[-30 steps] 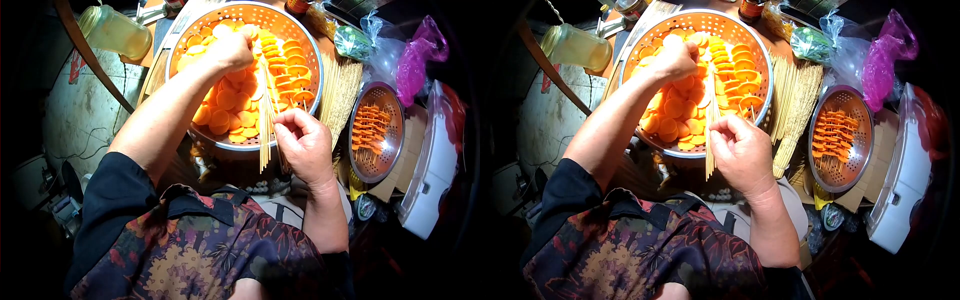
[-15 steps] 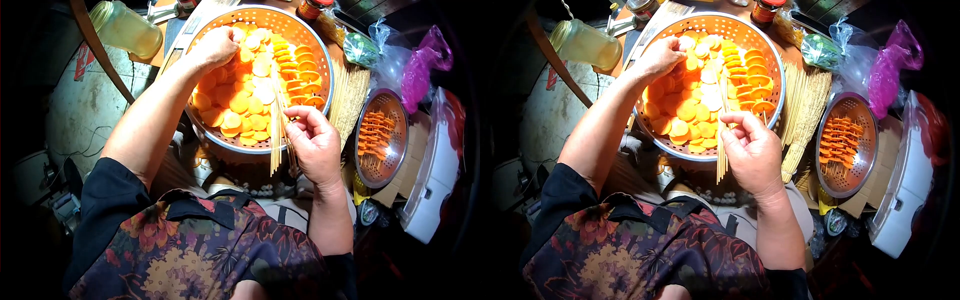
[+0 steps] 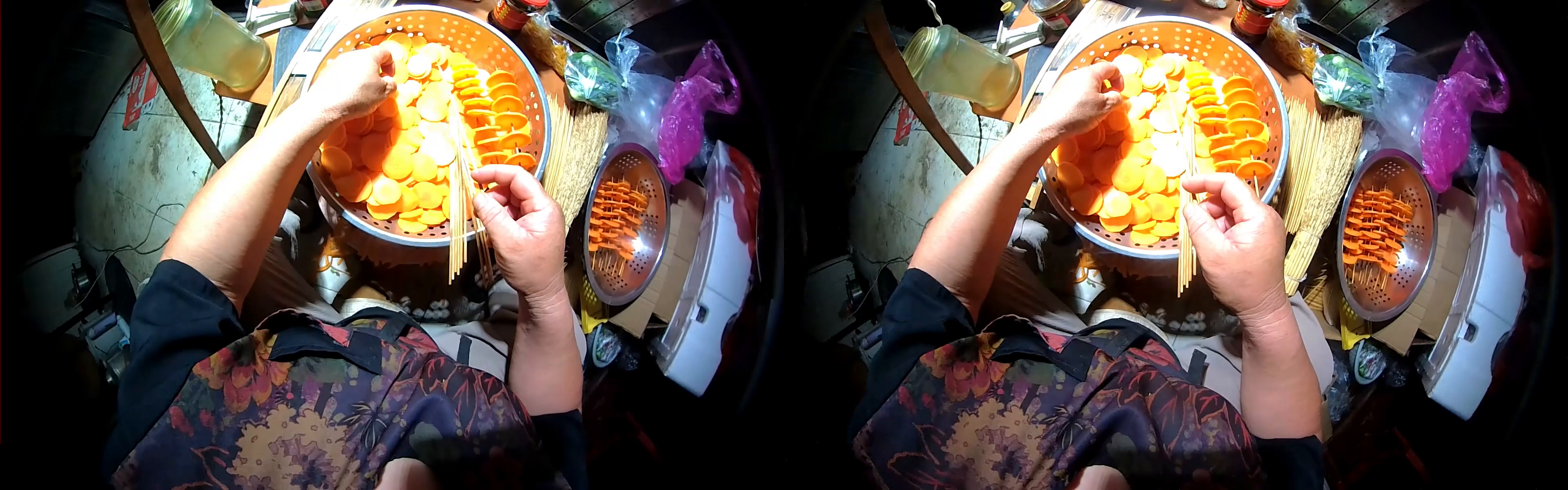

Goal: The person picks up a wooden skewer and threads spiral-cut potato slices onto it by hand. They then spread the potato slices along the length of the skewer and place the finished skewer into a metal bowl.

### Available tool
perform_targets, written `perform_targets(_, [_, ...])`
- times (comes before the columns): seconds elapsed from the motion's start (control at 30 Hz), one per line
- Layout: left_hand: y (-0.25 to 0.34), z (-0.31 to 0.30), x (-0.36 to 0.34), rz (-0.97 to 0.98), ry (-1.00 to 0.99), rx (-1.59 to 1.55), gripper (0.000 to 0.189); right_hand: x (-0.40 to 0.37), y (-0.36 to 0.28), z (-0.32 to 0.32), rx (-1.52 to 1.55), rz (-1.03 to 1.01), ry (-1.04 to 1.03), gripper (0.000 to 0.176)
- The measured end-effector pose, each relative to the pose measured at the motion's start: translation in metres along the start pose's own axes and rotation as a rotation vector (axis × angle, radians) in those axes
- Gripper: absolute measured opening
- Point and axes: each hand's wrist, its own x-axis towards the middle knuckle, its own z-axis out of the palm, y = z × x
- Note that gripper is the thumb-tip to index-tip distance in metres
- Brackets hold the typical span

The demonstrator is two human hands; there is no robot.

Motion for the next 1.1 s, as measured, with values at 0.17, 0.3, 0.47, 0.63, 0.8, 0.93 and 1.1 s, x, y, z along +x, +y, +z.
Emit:
perform_targets(0.17, [-0.005,-0.005,0.000,0.026,0.127,-0.040,0.023,0.000,0.000,-0.001,0.006,0.012,-0.006,0.018])
perform_targets(0.3, [-0.003,-0.019,0.001,-0.106,-0.054,-0.120,0.021,0.000,-0.001,-0.001,0.015,0.001,0.000,0.018])
perform_targets(0.47, [-0.020,-0.012,0.010,-0.160,-0.106,-0.271,0.017,-0.002,-0.001,0.000,0.018,0.003,-0.014,0.018])
perform_targets(0.63, [-0.018,-0.015,0.004,-0.055,0.038,-0.182,0.017,-0.003,0.000,0.004,0.094,0.051,-0.094,0.017])
perform_targets(0.8, [-0.016,-0.025,0.005,-0.279,-0.099,-0.702,0.015,-0.005,-0.009,0.010,0.225,0.103,-0.149,0.023])
perform_targets(0.93, [-0.014,-0.028,0.003,-0.304,-0.123,-1.045,0.018,-0.003,-0.005,0.011,0.231,0.085,-0.177,0.025])
perform_targets(1.1, [-0.011,-0.029,0.003,-0.325,-0.140,-1.121,0.022,-0.002,-0.011,0.010,0.264,0.108,-0.186,0.027])
